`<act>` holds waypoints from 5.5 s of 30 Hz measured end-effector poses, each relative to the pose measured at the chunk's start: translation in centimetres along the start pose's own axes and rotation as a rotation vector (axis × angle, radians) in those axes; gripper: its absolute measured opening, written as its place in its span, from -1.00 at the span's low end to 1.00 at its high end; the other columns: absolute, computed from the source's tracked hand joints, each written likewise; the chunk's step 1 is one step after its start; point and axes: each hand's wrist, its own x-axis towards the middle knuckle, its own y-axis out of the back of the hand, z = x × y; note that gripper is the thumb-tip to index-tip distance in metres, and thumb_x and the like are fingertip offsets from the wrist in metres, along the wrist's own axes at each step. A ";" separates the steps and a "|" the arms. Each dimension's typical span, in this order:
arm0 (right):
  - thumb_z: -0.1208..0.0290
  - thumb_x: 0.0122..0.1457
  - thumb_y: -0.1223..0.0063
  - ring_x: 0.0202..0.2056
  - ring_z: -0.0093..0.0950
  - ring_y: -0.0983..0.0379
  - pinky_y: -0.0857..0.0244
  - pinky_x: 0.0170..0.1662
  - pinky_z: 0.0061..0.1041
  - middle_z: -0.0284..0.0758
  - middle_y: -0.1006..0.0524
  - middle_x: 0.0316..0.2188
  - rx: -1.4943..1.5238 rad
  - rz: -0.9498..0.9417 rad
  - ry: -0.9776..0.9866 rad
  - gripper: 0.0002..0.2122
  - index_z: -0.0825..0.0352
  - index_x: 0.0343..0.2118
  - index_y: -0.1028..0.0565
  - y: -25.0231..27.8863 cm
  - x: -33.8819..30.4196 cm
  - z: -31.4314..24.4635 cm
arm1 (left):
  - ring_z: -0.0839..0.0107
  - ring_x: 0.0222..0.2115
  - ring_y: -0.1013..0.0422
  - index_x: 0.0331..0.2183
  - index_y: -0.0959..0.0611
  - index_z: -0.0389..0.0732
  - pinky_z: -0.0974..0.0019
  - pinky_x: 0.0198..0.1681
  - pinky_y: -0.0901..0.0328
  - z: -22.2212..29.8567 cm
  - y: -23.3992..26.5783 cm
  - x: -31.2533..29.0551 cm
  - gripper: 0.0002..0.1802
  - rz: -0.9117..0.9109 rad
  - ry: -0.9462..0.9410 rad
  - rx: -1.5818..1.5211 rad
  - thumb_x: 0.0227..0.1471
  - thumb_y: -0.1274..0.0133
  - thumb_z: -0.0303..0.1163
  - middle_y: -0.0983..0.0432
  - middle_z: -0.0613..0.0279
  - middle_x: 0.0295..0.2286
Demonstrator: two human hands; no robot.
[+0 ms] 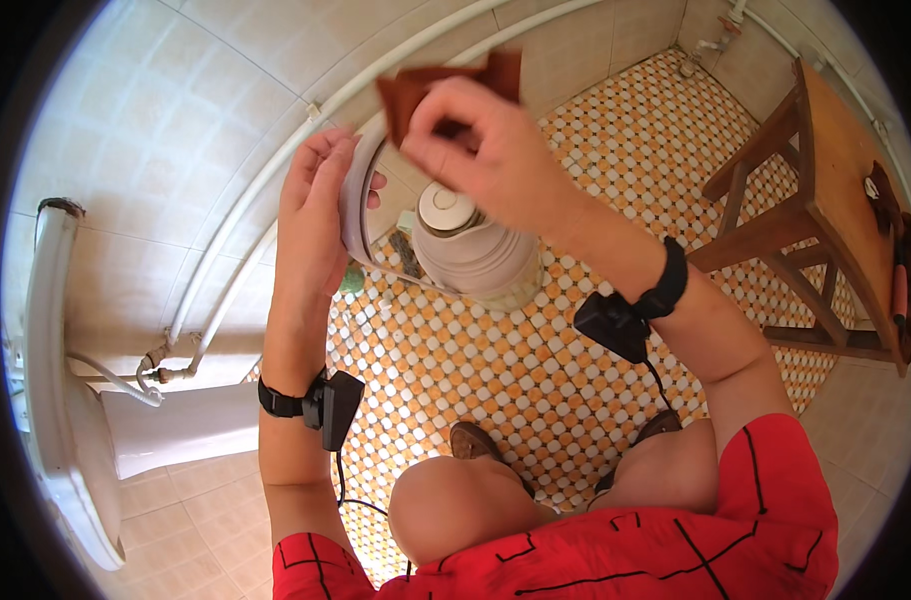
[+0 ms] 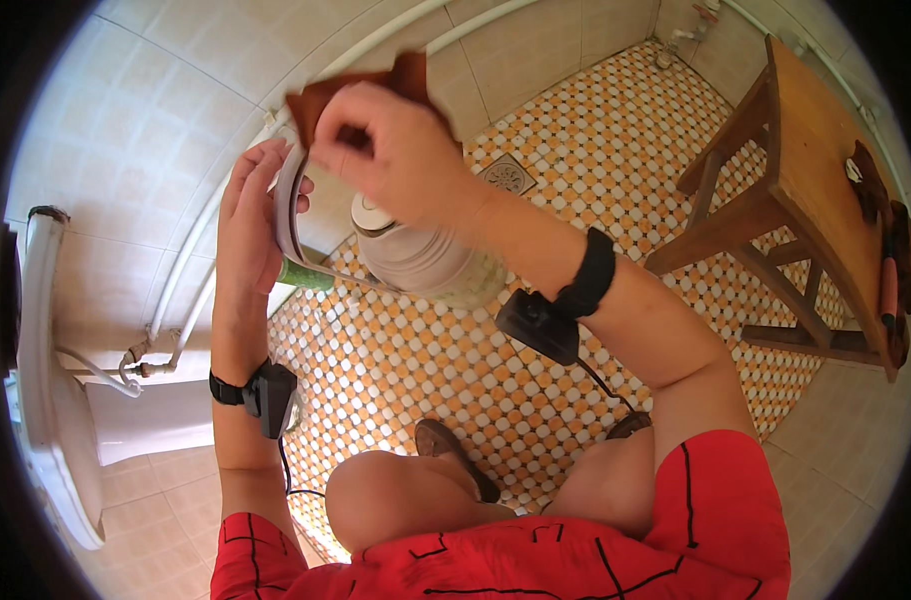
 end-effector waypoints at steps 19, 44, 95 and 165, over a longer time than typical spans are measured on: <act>0.36 0.04 -0.12 -0.38 -0.20 -0.48 -0.36 -0.29 -0.37 -0.16 -0.51 -0.41 -1.523 0.115 0.273 -0.81 0.35 -0.33 -0.52 12.7 -8.1 -17.4 | 0.69 -0.54 -0.16 -0.25 -0.55 -0.21 0.55 -0.46 -0.09 -2.7 0.6 1.4 -0.83 0.120 -0.141 0.009 0.21 0.06 -0.33 -0.41 0.46 -0.47; 0.47 0.14 0.04 -0.54 -0.70 -0.27 -0.20 -0.46 -0.65 -0.44 -0.41 -0.56 -1.126 0.096 -0.066 -0.74 0.34 -0.09 -0.42 8.9 -10.8 -17.4 | 0.63 -0.51 -0.30 -0.22 -0.55 -0.30 0.53 -0.45 -0.22 -2.5 2.1 0.2 -0.80 0.102 -0.069 -0.102 0.16 0.00 -0.39 -0.48 0.33 -0.43; 0.53 0.07 -0.14 -0.58 -0.65 -0.36 -0.21 -0.53 -0.65 -0.39 -0.49 -0.56 -0.774 -0.173 0.323 -0.78 0.31 -0.18 -0.59 8.1 -2.7 -2.3 | 0.60 -0.68 -0.22 -0.23 -0.57 -0.44 0.53 -0.63 -0.14 -0.2 -2.4 -0.3 -0.49 0.225 -0.160 0.150 0.27 0.21 -0.12 -0.51 0.17 -0.42; 0.47 -0.17 -0.07 -0.70 -0.53 -0.30 -0.12 -0.74 -0.56 -0.35 -0.35 -0.60 -1.286 -0.352 0.426 -0.64 0.51 -0.24 -0.53 -2.2 -8.9 -8.7 | 0.46 -0.52 -0.45 -0.11 -0.53 -0.42 0.48 -0.49 -0.36 -0.6 -1.3 -0.3 -0.47 0.236 -0.118 0.003 0.26 0.35 -0.15 -0.56 0.03 -0.33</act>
